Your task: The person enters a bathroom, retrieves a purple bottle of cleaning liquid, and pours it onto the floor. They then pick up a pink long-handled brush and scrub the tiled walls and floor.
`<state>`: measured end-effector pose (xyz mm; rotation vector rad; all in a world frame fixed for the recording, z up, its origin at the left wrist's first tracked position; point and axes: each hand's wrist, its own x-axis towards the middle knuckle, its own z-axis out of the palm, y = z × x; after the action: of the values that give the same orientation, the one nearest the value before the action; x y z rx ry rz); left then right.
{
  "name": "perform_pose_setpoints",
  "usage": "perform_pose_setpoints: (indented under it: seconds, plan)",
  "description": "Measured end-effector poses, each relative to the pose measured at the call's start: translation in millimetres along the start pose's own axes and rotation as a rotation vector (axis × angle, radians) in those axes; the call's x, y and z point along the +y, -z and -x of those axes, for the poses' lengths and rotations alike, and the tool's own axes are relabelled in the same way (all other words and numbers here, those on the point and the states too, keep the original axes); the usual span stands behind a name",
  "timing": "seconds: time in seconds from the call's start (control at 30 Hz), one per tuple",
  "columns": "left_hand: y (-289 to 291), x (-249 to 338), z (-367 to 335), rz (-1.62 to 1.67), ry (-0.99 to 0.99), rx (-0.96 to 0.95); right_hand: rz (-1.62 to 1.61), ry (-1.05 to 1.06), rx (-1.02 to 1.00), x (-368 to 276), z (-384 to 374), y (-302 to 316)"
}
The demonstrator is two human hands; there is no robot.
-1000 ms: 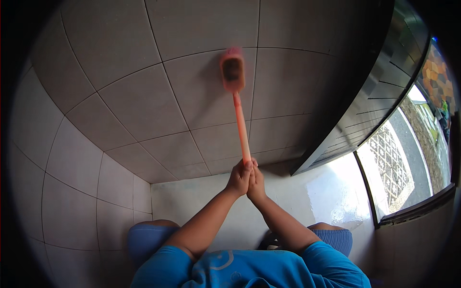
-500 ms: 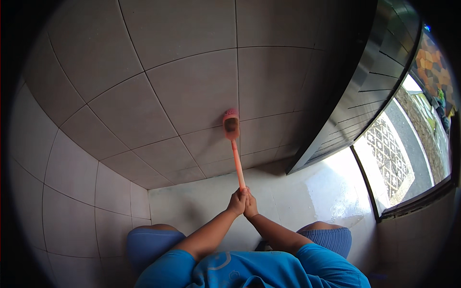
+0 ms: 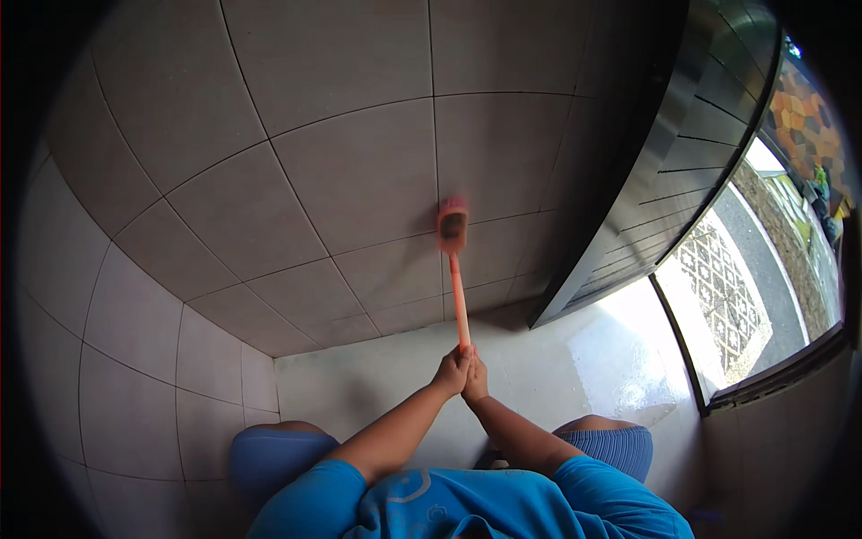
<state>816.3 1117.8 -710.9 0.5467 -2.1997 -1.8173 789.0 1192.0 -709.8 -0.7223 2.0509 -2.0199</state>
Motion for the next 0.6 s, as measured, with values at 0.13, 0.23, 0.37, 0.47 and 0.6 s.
perform_pose_setpoints:
  seconds: [0.13,0.23,0.37,0.47,0.6]
  plan:
    - [-14.6,-41.6,17.8,0.011,0.022,-0.025,0.009,-0.197,-0.004,34.4,32.8,2.9]
    - [-15.2,8.4,-0.2,0.03,-0.069,-0.035,0.008,-0.048,0.05,31.3,7.7,11.1]
    - [14.5,102.7,-31.9,0.117,-0.237,-0.061,-0.094,0.068,0.03,-55.0,-55.3,9.5]
    - [10.8,143.8,-49.2,0.179,-0.325,-0.034,-0.156,0.078,0.045,-81.8,-83.0,20.5]
    - [-13.2,70.1,-57.4,0.158,-0.378,0.059,-0.022,0.146,0.049,-51.5,-68.3,23.1]
